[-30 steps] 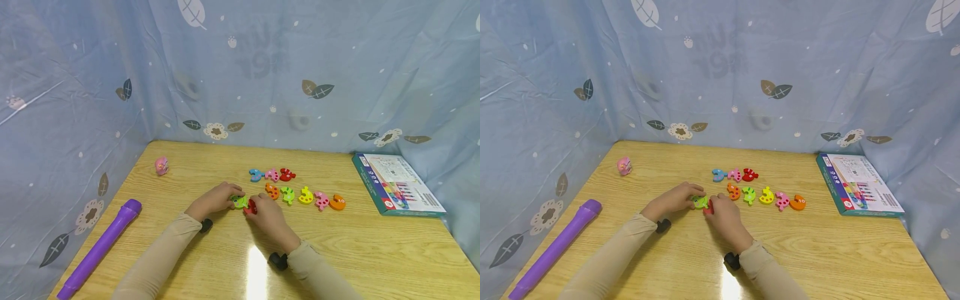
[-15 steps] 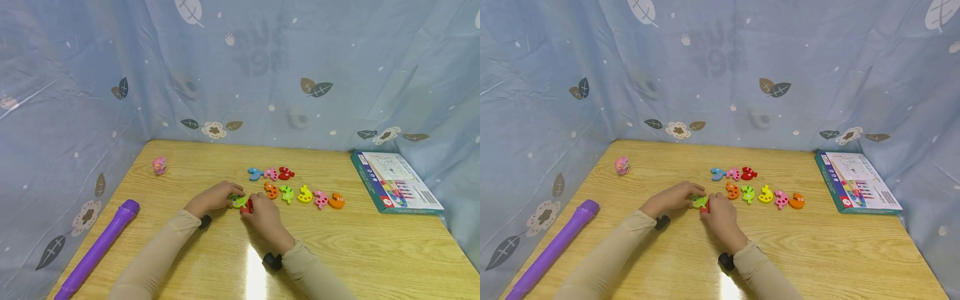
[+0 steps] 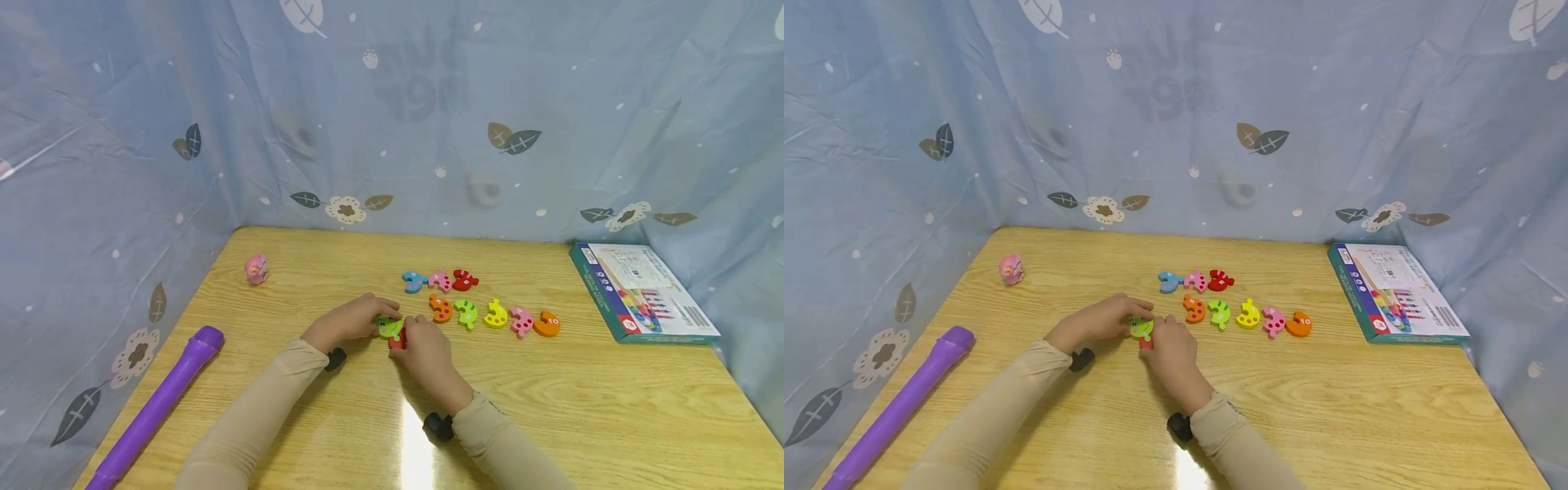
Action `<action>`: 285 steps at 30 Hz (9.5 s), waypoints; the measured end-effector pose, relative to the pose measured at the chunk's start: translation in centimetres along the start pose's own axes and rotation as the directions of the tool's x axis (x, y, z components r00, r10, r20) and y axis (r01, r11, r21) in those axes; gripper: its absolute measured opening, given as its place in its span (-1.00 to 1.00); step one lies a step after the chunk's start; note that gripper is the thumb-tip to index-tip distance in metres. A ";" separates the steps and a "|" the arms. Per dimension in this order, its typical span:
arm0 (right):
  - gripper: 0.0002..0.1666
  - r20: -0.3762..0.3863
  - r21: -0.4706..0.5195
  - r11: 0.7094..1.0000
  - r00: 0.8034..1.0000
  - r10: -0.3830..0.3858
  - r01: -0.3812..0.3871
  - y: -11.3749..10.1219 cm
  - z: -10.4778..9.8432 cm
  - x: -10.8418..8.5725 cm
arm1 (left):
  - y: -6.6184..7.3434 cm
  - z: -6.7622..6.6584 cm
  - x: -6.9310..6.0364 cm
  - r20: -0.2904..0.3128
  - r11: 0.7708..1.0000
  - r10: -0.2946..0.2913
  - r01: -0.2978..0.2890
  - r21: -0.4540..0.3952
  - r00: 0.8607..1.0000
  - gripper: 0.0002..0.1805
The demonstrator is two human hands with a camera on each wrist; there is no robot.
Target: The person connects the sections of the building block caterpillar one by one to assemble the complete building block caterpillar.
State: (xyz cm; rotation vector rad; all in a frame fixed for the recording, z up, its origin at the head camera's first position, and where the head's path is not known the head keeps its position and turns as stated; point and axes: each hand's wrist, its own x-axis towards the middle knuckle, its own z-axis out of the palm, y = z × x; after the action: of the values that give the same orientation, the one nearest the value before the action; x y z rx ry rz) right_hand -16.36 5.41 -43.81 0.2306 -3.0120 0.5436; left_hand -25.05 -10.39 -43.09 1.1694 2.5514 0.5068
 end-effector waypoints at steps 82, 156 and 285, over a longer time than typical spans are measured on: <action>-0.42 0.062 0.040 0.973 0.971 -0.230 0.227 5.2 -2.3 -0.7 | 0.3 0.3 -0.3 -0.032 0.998 -0.022 0.024 0.051 0.999 -0.42; -0.57 0.180 -0.046 0.997 0.982 -0.051 0.061 8.4 -6.0 8.0 | 2.1 1.3 -1.1 -0.137 0.982 0.034 -0.008 0.186 0.990 -0.55; -0.29 0.238 -0.085 0.974 0.953 -0.186 0.211 12.7 -5.8 3.6 | 2.5 1.1 -1.2 -0.138 0.988 -0.027 0.048 0.148 0.990 -0.59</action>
State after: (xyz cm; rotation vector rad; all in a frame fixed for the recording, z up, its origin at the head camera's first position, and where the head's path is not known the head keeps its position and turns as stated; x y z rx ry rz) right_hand -21.68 18.77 -42.39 0.6229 -3.1723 0.3534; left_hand -22.19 -9.56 -42.89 1.1713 2.7654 0.4025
